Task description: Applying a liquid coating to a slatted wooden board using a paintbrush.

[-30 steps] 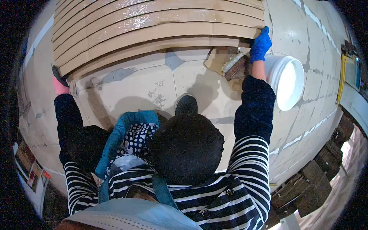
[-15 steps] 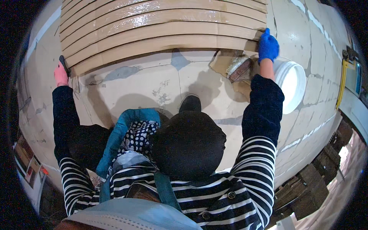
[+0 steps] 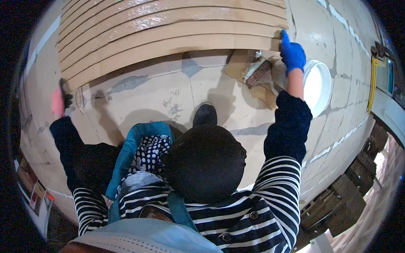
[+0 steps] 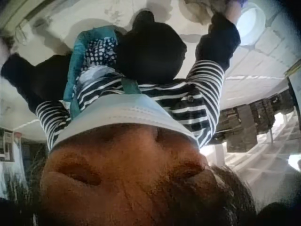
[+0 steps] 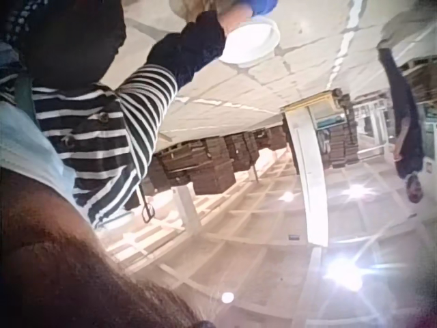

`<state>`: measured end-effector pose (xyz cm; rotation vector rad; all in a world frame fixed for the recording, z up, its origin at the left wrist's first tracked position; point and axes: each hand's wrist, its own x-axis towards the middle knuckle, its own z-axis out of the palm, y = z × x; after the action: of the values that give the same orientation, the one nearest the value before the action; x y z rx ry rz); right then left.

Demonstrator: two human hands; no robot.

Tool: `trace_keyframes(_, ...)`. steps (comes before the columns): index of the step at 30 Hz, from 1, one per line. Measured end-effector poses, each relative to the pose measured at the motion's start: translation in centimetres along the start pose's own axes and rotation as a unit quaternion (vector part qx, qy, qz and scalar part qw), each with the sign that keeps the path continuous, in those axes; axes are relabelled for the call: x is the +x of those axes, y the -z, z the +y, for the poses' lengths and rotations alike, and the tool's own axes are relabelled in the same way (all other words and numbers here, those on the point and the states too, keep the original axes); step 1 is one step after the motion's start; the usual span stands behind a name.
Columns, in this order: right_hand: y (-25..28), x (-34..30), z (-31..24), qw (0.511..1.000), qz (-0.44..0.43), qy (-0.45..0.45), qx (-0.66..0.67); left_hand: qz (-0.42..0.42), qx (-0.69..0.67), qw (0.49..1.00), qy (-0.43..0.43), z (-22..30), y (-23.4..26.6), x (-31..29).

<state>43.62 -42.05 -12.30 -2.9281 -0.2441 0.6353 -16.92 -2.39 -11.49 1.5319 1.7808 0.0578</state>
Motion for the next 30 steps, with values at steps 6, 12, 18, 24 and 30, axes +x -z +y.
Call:
trace_keyframes(6,-3.3,1.2,1.1,0.813,0.340,0.317,0.352,0.206,-0.083,0.901,-0.373,-3.7,-1.8,1.8)
trace_keyframes(12,-8.4,4.2,0.3,0.865,0.308,0.188,0.349,0.134,-0.453,0.869,-0.147,-3.8,-6.7,5.1)
trace_keyframes(18,-6.5,6.3,-2.5,0.911,0.311,0.184,-0.199,0.362,0.075,0.929,0.011,2.1,-7.6,7.2)
trace_keyframes(24,-5.9,5.5,-3.7,0.958,0.263,0.072,-0.085,0.323,0.026,0.946,-0.028,1.3,-7.5,7.5)
trace_keyframes(30,-6.4,7.1,-2.7,0.957,0.272,0.090,-0.043,0.368,0.112,0.920,-0.081,-0.4,-7.2,7.9)
